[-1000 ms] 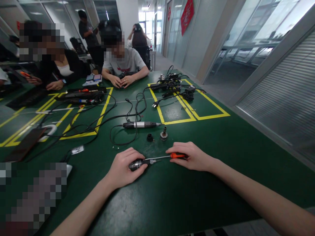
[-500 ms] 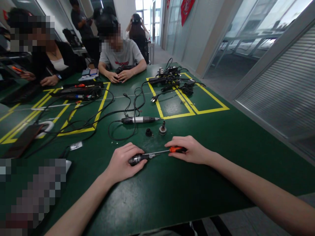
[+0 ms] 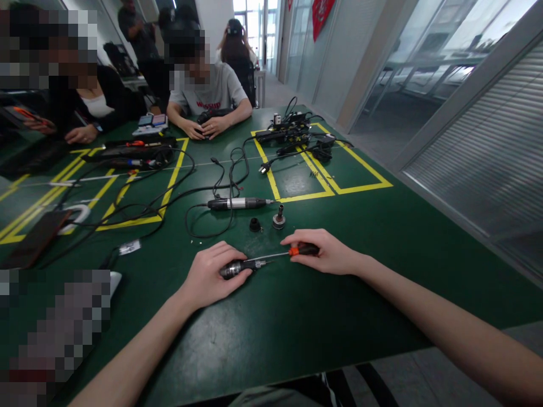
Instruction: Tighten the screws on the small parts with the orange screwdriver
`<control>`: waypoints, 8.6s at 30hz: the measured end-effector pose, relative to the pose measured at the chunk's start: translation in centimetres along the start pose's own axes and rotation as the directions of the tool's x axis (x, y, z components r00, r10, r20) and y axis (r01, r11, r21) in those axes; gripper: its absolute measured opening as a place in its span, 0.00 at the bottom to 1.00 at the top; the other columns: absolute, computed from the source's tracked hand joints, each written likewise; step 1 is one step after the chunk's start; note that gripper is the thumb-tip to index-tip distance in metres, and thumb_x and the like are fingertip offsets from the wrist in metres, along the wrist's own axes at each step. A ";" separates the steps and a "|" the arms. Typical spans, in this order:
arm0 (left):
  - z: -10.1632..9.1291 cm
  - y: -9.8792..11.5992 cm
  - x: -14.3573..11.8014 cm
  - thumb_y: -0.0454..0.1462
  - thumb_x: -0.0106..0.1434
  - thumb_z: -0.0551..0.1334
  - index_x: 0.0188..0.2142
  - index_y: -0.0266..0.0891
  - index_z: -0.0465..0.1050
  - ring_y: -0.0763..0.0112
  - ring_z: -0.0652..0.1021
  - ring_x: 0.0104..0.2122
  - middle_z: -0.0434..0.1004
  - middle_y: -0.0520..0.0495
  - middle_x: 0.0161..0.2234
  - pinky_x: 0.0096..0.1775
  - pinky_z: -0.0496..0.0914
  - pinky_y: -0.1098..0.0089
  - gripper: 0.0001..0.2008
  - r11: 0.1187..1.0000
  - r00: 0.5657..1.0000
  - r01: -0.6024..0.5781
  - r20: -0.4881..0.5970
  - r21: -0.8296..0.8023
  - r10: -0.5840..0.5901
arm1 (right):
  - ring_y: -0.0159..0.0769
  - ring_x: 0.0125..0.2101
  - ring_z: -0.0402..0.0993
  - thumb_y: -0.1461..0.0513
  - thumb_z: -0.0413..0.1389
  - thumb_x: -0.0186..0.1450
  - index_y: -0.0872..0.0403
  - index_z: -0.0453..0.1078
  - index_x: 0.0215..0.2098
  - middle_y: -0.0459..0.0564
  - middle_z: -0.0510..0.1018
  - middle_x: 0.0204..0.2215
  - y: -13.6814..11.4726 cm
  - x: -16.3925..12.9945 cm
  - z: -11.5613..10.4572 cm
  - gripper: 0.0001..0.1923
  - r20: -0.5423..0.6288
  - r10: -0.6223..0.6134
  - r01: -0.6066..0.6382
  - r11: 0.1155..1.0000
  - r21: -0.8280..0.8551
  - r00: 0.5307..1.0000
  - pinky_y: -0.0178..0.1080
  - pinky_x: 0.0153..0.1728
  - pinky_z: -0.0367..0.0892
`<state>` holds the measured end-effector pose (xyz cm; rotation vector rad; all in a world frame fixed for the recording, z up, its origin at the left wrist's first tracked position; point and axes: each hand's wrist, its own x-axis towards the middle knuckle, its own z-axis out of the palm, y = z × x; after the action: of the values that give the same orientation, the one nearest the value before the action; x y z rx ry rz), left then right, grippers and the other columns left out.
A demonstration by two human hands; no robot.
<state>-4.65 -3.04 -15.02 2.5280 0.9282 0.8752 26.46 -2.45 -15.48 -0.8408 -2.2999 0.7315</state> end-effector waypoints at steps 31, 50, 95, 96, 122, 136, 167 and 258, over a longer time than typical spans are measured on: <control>-0.1 0.1 0.0 0.42 0.64 0.71 0.40 0.39 0.80 0.65 0.82 0.33 0.84 0.46 0.34 0.36 0.76 0.67 0.09 0.999 1.000 0.009 0.014 -0.041 -0.009 | 0.33 0.31 0.78 0.58 0.65 0.68 0.55 0.78 0.43 0.51 0.81 0.35 -0.3 -0.1 -0.4 0.09 -0.108 0.116 -0.091 0.973 0.212 0.987 0.36 0.34 0.75; 0.2 -0.1 -0.2 0.38 0.65 0.69 0.38 0.40 0.79 0.66 0.81 0.33 0.83 0.48 0.33 0.36 0.75 0.67 0.04 0.998 0.999 0.041 0.011 -0.054 -0.040 | 0.33 0.26 0.79 0.52 0.66 0.66 0.56 0.80 0.41 0.50 0.84 0.30 -0.3 -0.3 0.0 0.15 -0.125 0.244 -0.208 0.947 0.246 0.962 0.33 0.27 0.75; 0.1 -0.2 -0.2 0.38 0.66 0.69 0.41 0.40 0.81 0.65 0.82 0.35 0.84 0.47 0.35 0.37 0.76 0.67 0.06 0.998 1.000 0.018 0.004 -0.067 -0.018 | 0.27 0.14 0.60 0.42 0.53 0.72 0.57 0.75 0.38 0.43 0.72 0.16 -0.5 -0.3 -0.2 0.26 0.047 0.460 -0.417 0.750 0.513 0.886 0.32 0.16 0.56; 0.1 -0.3 -0.2 0.38 0.65 0.69 0.41 0.40 0.81 0.65 0.82 0.35 0.84 0.47 0.35 0.37 0.77 0.67 0.05 0.998 1.000 0.019 0.006 -0.067 -0.019 | 0.27 0.14 0.60 0.43 0.52 0.72 0.57 0.75 0.38 0.42 0.71 0.16 -0.5 -0.3 -0.2 0.26 0.035 0.465 -0.418 0.760 0.497 0.885 0.32 0.16 0.55; 0.1 -0.1 -0.3 0.38 0.65 0.69 0.39 0.40 0.81 0.65 0.82 0.34 0.84 0.47 0.34 0.37 0.76 0.67 0.05 0.996 0.998 0.054 0.020 -0.072 -0.053 | 0.29 0.19 0.66 0.47 0.53 0.74 0.55 0.77 0.47 0.41 0.70 0.19 -0.6 -0.6 -0.6 0.21 -0.004 0.348 -0.329 0.891 0.313 0.938 0.34 0.23 0.62; 0.2 -0.1 -0.1 0.38 0.64 0.69 0.38 0.40 0.81 0.66 0.82 0.34 0.85 0.47 0.34 0.37 0.76 0.68 0.05 0.996 0.998 0.055 0.004 -0.073 -0.055 | 0.31 0.21 0.68 0.44 0.57 0.70 0.54 0.76 0.40 0.45 0.74 0.23 -0.5 -0.5 -0.5 0.22 -0.083 0.352 -0.305 0.890 0.339 0.932 0.35 0.24 0.64; 0.1 -0.1 -0.1 0.38 0.63 0.70 0.39 0.40 0.81 0.66 0.82 0.34 0.84 0.47 0.34 0.36 0.76 0.69 0.05 0.995 0.998 0.064 0.011 -0.082 -0.063 | 0.31 0.23 0.66 0.47 0.62 0.67 0.53 0.77 0.42 0.46 0.74 0.28 -0.6 -0.5 -0.9 0.18 -0.079 0.403 -0.352 0.865 0.358 0.912 0.35 0.25 0.64; 0.3 0.1 -0.2 0.39 0.64 0.69 0.39 0.40 0.81 0.65 0.82 0.34 0.85 0.46 0.34 0.37 0.76 0.67 0.06 0.992 0.996 0.084 0.003 -0.096 -0.084 | 0.35 0.28 0.74 0.48 0.63 0.67 0.52 0.79 0.43 0.49 0.78 0.31 -1.0 -0.6 -1.0 0.17 -0.081 0.379 -0.353 0.908 0.227 0.922 0.38 0.30 0.71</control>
<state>-4.58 -3.22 -15.28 2.3894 0.9621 0.8738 27.12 -3.21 -14.29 -1.1993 -1.9339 1.0318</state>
